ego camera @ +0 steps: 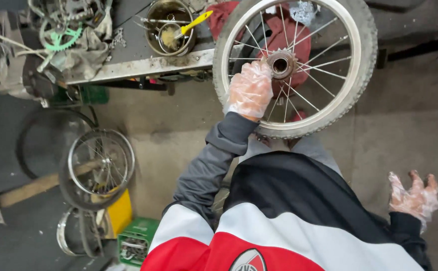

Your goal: Applying lubricant to a bicycle wheel hub and wiping it clean with a cloth.

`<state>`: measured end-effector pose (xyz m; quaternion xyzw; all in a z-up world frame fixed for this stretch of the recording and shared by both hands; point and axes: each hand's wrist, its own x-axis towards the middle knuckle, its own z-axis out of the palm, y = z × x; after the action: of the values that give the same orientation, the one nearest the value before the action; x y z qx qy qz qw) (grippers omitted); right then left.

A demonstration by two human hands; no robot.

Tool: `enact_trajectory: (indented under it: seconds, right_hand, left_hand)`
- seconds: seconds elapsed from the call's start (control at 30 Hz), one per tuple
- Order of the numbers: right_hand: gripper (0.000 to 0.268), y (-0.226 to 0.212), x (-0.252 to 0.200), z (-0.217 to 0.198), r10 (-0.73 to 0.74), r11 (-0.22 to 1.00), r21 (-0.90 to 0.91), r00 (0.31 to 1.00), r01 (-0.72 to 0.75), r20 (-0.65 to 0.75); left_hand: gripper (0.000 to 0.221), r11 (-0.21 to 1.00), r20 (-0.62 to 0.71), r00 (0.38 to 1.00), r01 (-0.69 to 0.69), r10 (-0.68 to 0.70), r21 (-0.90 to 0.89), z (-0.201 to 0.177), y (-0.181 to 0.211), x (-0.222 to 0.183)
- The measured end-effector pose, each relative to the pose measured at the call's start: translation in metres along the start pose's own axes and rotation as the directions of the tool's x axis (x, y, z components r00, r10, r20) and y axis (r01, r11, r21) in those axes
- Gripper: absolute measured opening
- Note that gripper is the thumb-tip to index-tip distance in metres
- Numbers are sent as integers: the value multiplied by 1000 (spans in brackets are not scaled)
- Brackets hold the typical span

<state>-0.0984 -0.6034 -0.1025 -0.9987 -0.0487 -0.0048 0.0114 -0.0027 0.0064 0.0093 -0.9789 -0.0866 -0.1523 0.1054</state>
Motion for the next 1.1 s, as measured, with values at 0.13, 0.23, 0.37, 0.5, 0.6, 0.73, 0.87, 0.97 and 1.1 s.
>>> enact_trajectory:
  seconds: [0.13, 0.23, 0.37, 0.5, 0.6, 0.73, 0.87, 0.97, 1.1]
  right_hand:
    - [72, 0, -24, 10, 127, 991, 19, 983, -131, 135]
    - [77, 14, -42, 39, 165, 986, -7, 974, -166, 158]
    - [83, 7, -50, 35, 235, 961, 80, 937, -263, 259]
    - [79, 19, -54, 57, 160, 987, -10, 971, -160, 177]
    - [78, 14, -50, 52, 181, 982, 19, 958, -190, 223]
    - [79, 7, -42, 50, 158, 986, 24, 968, -165, 195]
    - [62, -1, -26, 50, 50, 993, 105, 993, -61, 105]
    - [47, -35, 6, 16, -100, 963, 239, 990, 122, -102]
    - [56, -103, 95, -39, -16, 829, 558, 998, -20, 59]
  left_hand:
    - [21, 996, 41, 998, -38, 41, -77, 12, -7, -5]
    - [17, 995, 20, 999, -40, 42, -93, 8, -10, -5]
    - [24, 998, 48, 998, -40, 43, -51, 5, -13, -3]
    - [15, 999, -24, 998, -53, 53, 3, 0, -18, 1]
    - [13, 995, 14, 996, -88, 88, -51, 1, -25, 0]
    - [14, 976, 82, 987, -121, 138, -179, 17, -34, -8]
    - [23, 919, 69, 996, -24, 56, -393, 29, -33, -12]
    - [46, 857, 218, 969, 14, 115, -515, -16, -17, -1]
    - [52, 973, -165, 977, -162, 135, -162, -29, 4, -11]
